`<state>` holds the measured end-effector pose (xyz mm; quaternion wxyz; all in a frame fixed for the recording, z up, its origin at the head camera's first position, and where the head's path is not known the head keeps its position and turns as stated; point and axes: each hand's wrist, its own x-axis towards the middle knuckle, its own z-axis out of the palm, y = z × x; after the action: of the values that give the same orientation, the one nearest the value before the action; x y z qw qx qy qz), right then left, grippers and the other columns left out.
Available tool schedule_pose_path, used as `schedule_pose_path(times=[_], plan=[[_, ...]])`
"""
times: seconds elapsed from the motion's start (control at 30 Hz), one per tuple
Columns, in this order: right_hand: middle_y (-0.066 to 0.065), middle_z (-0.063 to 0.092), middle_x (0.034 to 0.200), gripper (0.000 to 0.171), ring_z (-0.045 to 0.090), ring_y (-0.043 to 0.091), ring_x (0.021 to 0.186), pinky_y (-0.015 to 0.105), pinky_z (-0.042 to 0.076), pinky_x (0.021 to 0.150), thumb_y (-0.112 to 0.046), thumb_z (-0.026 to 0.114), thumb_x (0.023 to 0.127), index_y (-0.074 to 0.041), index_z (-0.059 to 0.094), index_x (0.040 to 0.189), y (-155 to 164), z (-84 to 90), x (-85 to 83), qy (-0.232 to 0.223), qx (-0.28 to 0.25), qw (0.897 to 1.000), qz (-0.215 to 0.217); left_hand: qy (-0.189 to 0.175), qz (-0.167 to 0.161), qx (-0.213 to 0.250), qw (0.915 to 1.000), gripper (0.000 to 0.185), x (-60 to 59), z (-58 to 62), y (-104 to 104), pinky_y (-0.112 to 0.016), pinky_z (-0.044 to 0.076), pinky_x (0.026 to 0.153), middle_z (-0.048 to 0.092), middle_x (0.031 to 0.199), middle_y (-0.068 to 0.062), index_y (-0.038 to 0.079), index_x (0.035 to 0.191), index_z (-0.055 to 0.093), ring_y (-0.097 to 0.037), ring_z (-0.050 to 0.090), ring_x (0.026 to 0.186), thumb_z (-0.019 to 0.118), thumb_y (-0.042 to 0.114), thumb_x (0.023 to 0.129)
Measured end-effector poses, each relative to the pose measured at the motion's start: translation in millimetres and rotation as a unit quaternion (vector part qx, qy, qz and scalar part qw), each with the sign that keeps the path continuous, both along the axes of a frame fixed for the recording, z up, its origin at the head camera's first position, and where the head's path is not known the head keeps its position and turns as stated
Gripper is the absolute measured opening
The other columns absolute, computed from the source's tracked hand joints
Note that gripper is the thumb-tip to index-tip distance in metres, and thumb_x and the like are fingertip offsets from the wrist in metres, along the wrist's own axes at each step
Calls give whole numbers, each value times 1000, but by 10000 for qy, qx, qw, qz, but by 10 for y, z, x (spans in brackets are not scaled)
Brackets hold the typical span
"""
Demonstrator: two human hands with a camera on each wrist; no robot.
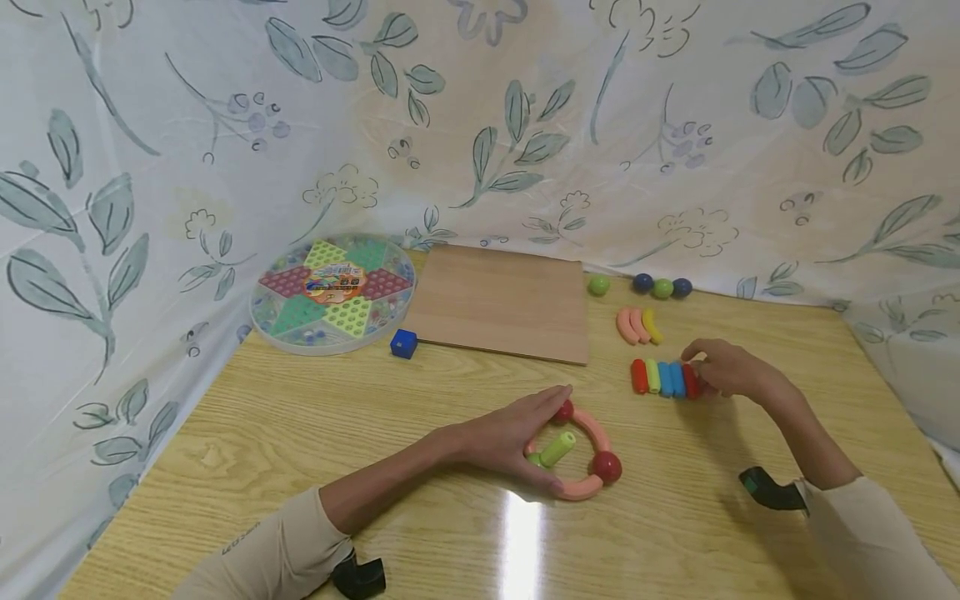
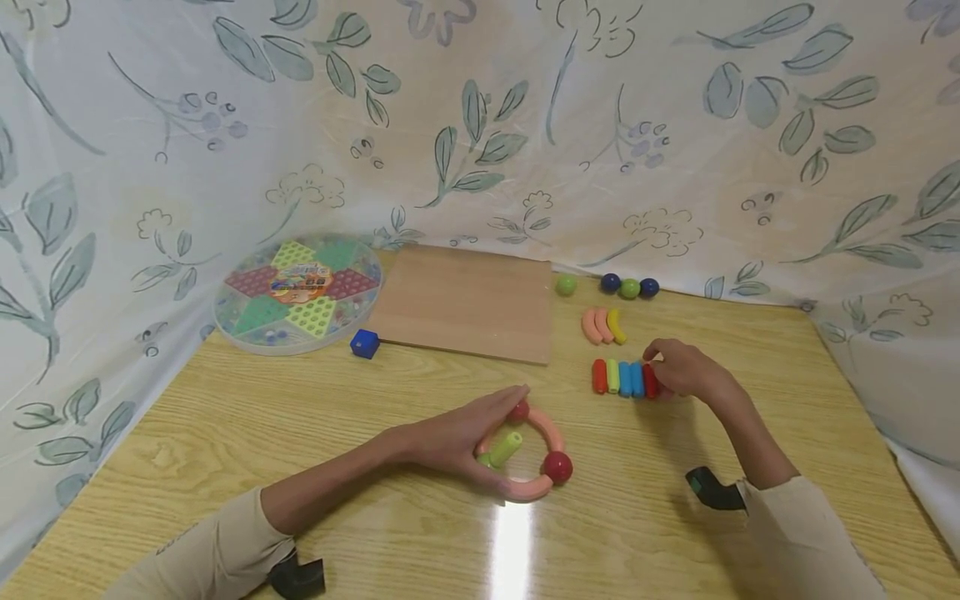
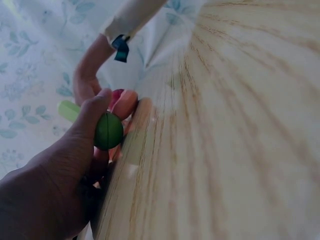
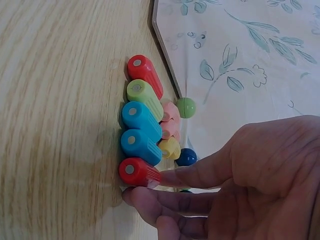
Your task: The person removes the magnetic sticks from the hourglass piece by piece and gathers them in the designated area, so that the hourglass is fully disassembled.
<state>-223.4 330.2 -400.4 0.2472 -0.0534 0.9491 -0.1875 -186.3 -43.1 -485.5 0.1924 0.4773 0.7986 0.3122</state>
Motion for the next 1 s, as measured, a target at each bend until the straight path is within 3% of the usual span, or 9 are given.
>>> schedule_pose_path(times=[0.27, 0.37, 0.47, 0.63, 0.73, 0.83, 1.0], plan=[[34, 60, 111, 39, 63, 26, 82, 38, 57, 71, -5, 40, 106, 21, 43, 135, -5, 16, 4, -9, 35, 10000, -10, 34, 5, 39, 10000, 119, -2, -11, 10, -44, 26, 131, 11, 177, -3, 14, 169, -3, -21, 16, 164, 75, 58, 90], [30, 61, 105, 42, 62, 26, 82, 38, 56, 71, -7, 41, 106, 21, 41, 137, -5, 18, 9, 22, 65, 10000, -8, 25, 3, 27, 10000, 119, 0, -13, 5, -45, 27, 131, 10, 177, -3, 15, 169, -2, -21, 15, 164, 76, 58, 89], [30, 62, 105, 43, 63, 32, 86, 45, 57, 76, -10, 44, 106, 19, 41, 138, -18, 28, 31, 287, 213, 9994, 41, 40, -10, 57, 10000, 119, -1, -13, 7, -44, 29, 131, 14, 176, -3, 14, 169, 0, -19, 19, 163, 76, 59, 89], [40, 62, 124, 46, 65, 49, 103, 60, 57, 86, -16, 54, 106, 16, 45, 138, -136, 108, 112, 955, 493, 9942, 71, 80, -16, 23, 10000, 120, -3, -6, 16, -43, 27, 131, 12, 177, -4, 12, 169, -2, -20, 17, 163, 76, 58, 89], [35, 68, 113, 48, 68, 41, 95, 52, 59, 79, -19, 59, 105, 14, 47, 138, -281, 197, 169, 1055, 353, 9936, 172, 67, -26, 5, 10000, 120, -5, -3, 19, -44, 25, 132, 8, 178, -4, 13, 169, -3, -22, 15, 164, 76, 56, 90], [24, 71, 99, 46, 65, 25, 79, 39, 55, 68, -20, 62, 104, 11, 52, 136, -455, 281, 236, 1018, -4, 9940, 398, 33, -17, -32, 10000, 121, -4, -5, 16, -46, 24, 132, 4, 178, -3, 15, 169, -5, -23, 12, 165, 76, 56, 90], [10, 70, 90, 37, 59, 15, 75, 28, 48, 64, -17, 69, 100, 5, 60, 128, -730, 340, 361, 1094, -479, 9887, 904, -42, 42, -113, 9999, 120, 5, 0, 2, -49, 24, 132, 0, 178, -1, 18, 169, -7, -25, 11, 165, 75, 57, 90]])
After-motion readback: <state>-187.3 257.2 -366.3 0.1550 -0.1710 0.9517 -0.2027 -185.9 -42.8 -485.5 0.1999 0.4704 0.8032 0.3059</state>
